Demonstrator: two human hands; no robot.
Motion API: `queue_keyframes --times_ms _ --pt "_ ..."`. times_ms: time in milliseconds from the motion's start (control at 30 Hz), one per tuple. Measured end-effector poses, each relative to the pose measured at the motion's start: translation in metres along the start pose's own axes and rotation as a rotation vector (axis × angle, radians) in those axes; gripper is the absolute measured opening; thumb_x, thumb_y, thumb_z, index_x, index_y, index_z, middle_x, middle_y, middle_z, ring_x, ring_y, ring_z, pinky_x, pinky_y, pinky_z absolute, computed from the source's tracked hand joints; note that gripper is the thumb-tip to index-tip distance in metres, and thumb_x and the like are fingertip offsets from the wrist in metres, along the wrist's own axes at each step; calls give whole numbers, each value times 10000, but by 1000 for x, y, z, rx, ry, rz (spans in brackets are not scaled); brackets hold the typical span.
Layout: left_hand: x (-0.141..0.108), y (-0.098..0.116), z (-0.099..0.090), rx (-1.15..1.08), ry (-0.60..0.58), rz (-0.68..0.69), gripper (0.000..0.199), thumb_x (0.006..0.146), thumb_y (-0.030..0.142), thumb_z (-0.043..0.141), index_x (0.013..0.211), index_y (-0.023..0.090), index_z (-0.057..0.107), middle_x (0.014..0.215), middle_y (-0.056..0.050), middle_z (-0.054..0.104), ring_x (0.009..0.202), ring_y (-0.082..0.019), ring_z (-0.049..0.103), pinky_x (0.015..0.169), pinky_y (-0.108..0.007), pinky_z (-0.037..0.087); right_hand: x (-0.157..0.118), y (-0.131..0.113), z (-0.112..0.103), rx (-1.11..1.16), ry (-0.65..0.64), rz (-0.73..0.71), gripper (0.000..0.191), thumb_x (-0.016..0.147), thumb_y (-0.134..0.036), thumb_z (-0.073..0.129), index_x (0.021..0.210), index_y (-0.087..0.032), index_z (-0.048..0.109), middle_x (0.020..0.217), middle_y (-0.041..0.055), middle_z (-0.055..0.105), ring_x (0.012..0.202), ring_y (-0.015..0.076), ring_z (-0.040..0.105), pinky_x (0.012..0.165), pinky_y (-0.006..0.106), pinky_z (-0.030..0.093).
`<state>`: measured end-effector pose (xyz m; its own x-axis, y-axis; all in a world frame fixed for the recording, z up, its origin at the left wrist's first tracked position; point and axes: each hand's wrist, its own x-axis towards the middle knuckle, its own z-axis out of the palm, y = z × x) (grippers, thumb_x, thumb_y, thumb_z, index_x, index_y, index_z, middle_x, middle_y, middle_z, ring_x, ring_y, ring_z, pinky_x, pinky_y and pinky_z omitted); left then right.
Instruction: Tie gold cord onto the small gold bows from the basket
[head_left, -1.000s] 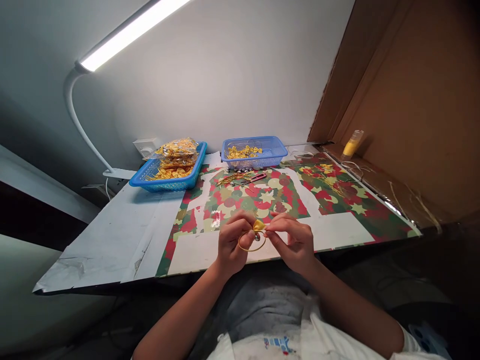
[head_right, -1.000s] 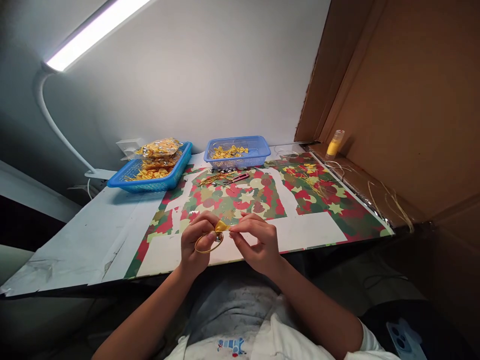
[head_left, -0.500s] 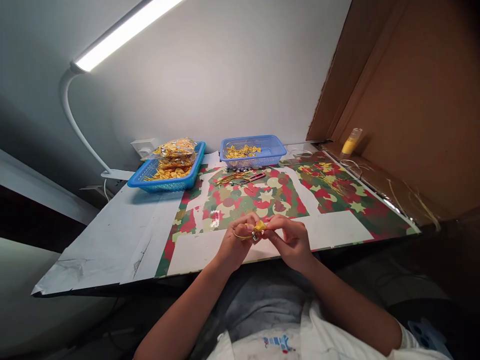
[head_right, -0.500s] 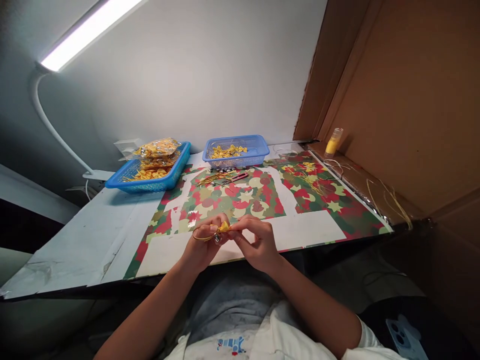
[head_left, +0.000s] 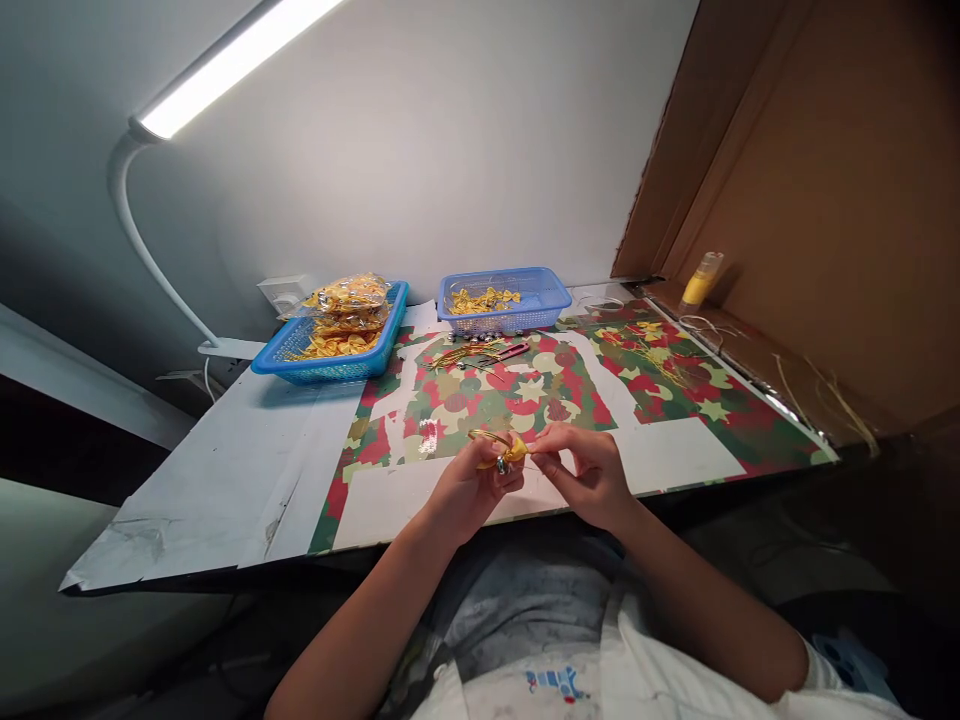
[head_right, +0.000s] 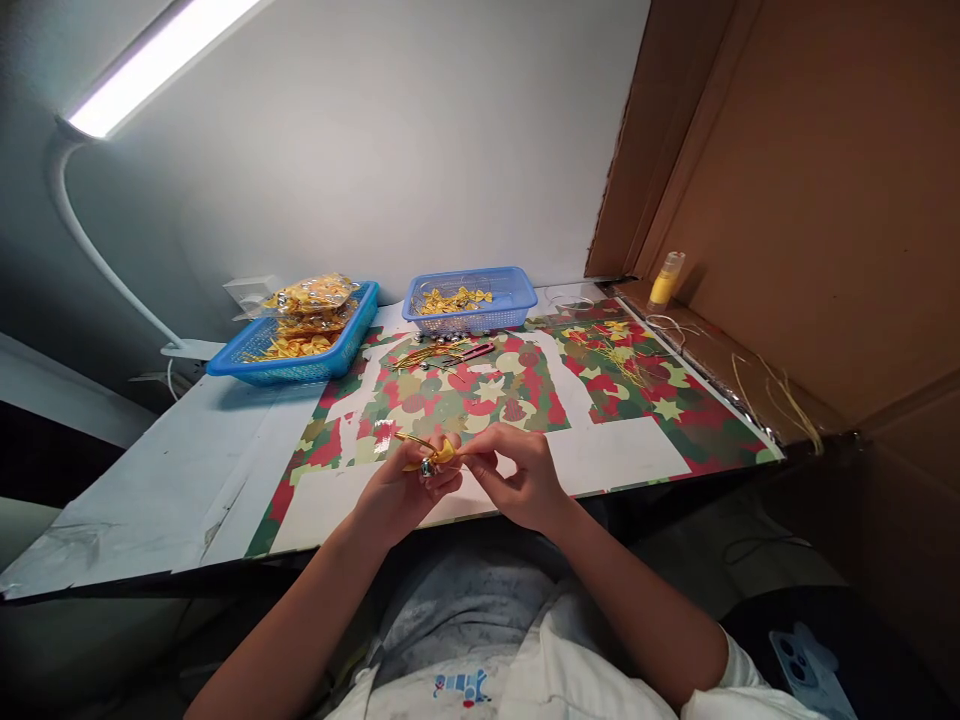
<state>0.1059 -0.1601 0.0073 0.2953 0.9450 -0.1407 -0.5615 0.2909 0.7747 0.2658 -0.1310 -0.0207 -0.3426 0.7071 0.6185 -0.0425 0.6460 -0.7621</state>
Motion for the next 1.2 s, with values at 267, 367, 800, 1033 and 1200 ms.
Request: queue_keyframes --times_ms 267,367,800,1033,1200 --pt "-2 0 3 -33 75 -2 145 624 203 589 530 139 500 610 21 421 494 -48 309 479 -195 291 2 -1 0 -61 9 -114 159 825 -105 596 897 -226 669 739 14 650 649 128 558 612 278 467" --pt "-2 -2 3 -32 100 43 153 634 196 589 523 136 502 618 20 433 500 -49 322 486 -196 299 2 -3 2 -80 22 -116 170 825 -90 586 898 -224 660 745 17 650 654 129 567 595 269 461" --pt "-2 -2 4 -69 89 63 198 656 200 595 525 147 455 588 31 393 496 -57 323 492 -204 306 1 -5 4 -56 60 -68 167 820 -77 576 880 -210 657 726 10 650 625 115 555 563 247 441" --pt "-3 -2 4 -83 105 66 187 635 198 609 517 144 474 592 33 409 493 -54 334 495 -203 312 0 -5 5 -67 68 -36 146 824 -89 573 854 -206 655 677 -1 615 601 110 529 565 249 434" --pt "-1 -4 3 -64 111 64 194 634 208 614 514 147 474 578 33 417 488 -56 328 488 -204 304 0 -5 5 -58 54 -32 156 818 -86 576 865 -211 657 703 1 630 613 112 541 562 243 433"
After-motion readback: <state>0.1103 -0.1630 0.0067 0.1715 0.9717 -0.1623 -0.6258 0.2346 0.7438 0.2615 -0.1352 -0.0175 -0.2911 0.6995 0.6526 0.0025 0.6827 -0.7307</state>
